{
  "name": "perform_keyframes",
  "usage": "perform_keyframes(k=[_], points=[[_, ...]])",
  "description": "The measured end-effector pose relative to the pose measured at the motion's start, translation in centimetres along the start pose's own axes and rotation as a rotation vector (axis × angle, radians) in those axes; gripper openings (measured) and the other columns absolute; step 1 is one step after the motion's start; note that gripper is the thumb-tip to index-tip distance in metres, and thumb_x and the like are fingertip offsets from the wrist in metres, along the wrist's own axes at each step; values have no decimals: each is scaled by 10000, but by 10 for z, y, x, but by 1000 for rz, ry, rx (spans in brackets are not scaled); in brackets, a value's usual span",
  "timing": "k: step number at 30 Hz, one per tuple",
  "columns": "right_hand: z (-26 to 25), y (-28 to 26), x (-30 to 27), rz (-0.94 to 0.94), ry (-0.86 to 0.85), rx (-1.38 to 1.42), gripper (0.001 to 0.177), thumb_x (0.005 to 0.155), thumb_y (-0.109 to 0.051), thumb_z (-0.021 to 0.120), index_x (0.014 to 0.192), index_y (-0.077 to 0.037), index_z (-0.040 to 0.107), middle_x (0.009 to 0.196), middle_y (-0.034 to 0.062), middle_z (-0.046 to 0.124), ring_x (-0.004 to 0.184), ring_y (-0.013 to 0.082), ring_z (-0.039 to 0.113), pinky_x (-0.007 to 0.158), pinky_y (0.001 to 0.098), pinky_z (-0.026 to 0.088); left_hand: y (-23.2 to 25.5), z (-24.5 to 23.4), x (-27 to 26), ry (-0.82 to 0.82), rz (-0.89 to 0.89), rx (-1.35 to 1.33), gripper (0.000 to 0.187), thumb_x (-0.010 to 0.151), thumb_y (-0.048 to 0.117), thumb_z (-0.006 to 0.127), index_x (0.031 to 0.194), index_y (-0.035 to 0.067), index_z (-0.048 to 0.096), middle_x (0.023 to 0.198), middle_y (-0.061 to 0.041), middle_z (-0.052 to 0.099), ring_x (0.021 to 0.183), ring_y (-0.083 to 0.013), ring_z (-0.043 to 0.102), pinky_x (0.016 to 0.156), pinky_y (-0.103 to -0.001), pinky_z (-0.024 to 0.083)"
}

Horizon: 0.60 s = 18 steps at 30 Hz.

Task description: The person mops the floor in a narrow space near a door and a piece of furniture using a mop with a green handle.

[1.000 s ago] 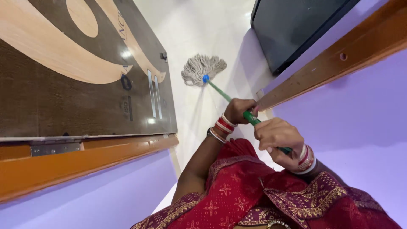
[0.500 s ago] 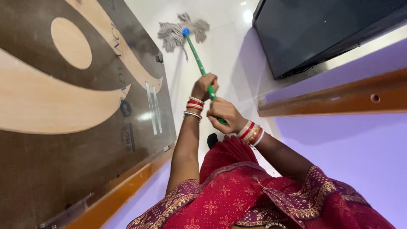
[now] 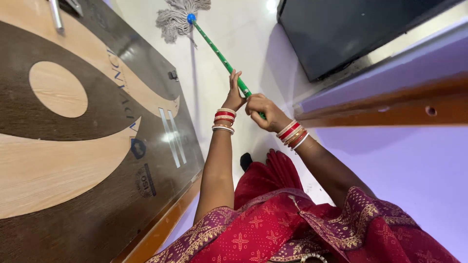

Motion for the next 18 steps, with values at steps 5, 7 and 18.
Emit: perform_keyframes(k=[5,7,18], points=[[-47,-37,-30,88,151,-18,115,877,-60,486,837,-21,586,791,116,589,887,287,599,1085,465,430,51,40,5,-127,-10,-90,854,801,62,840,1494,146,348,1658,-214,174,1576,-428,154,1284,-493,237],[-64,-55,-45,93,181,-38,120,885,-68,490,836,-18,588,779,117,595,872,283,604,1082,467,432,79,59,6,-219,-12,-72,759,834,94,852,1440,138,397,1614,-217,222,1550,-427,187,1259,-490,250],[-135,-173,-183,223,283,-176,127,937,-98,553,901,-12,639,852,142,660,899,315,615,988,443,464,245,186,-70,-495,174,-156,732,810,103,827,1417,130,418,1502,-148,358,1487,-372,331,1199,-435,358]])
Point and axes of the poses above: each hand's wrist, its own x-axis towards the middle knuckle, its own z-axis out of the palm, y = z × x, the point moved 9 cm from there along x, towards the middle knuckle
